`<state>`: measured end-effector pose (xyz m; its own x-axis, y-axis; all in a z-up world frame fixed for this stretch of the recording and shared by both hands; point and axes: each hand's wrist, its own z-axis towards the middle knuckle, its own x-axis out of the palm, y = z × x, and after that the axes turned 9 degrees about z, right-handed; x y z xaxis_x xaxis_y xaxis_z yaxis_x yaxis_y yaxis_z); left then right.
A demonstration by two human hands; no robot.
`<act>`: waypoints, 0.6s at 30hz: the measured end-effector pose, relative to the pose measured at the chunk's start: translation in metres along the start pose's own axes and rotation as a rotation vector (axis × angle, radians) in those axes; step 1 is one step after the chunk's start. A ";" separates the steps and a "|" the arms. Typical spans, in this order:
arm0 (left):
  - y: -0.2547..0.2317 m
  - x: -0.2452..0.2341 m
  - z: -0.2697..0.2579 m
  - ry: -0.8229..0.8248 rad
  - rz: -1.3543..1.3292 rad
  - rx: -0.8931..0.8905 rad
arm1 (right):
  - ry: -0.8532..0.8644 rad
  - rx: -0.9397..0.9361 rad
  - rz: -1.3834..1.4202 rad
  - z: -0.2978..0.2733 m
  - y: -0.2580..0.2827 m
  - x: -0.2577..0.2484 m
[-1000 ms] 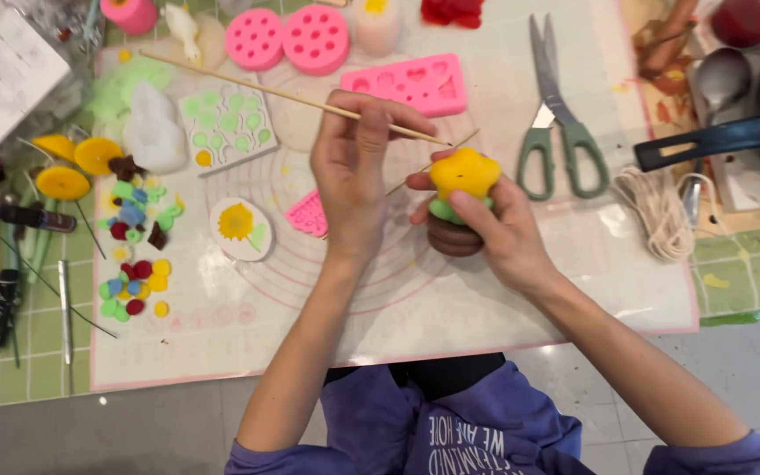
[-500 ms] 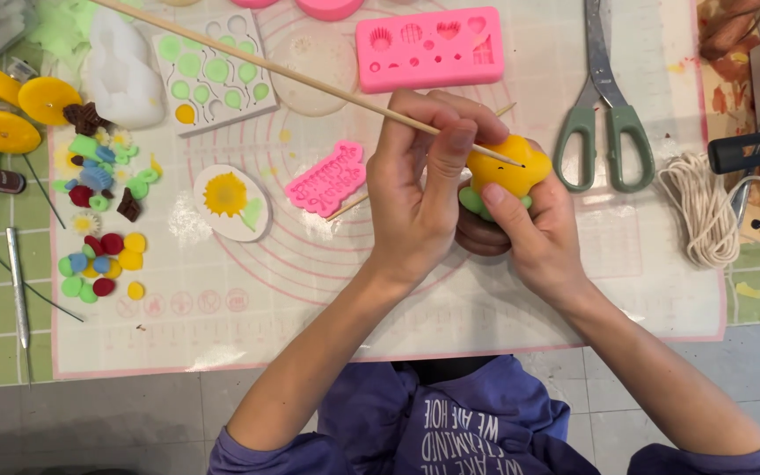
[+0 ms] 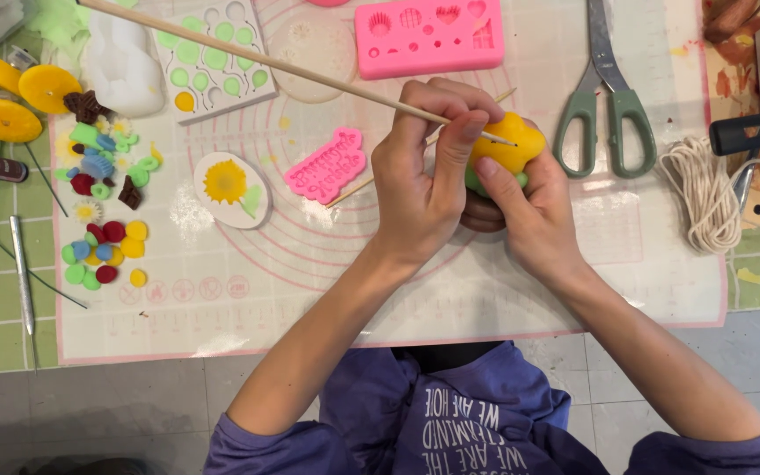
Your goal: Decorating a small star-shaped candle using a wooden stick to add details and preparing a tube of adhesive or paint.
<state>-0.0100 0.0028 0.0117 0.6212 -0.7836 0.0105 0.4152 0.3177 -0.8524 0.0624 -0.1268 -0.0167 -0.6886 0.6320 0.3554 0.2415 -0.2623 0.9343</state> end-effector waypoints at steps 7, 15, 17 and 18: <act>0.003 0.001 0.000 -0.016 0.076 0.038 | 0.019 0.001 0.020 0.002 0.001 0.000; 0.005 0.001 0.000 -0.008 0.169 0.076 | 0.020 0.008 0.004 0.003 0.002 0.001; 0.005 0.001 0.000 -0.009 0.185 0.077 | 0.023 0.011 0.011 0.003 0.003 0.002; 0.006 0.002 0.000 -0.009 0.200 0.081 | 0.026 0.011 0.017 0.003 0.003 0.002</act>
<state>-0.0068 0.0034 0.0070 0.7025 -0.6958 -0.1494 0.3348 0.5083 -0.7934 0.0639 -0.1241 -0.0133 -0.7016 0.6085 0.3707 0.2608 -0.2648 0.9284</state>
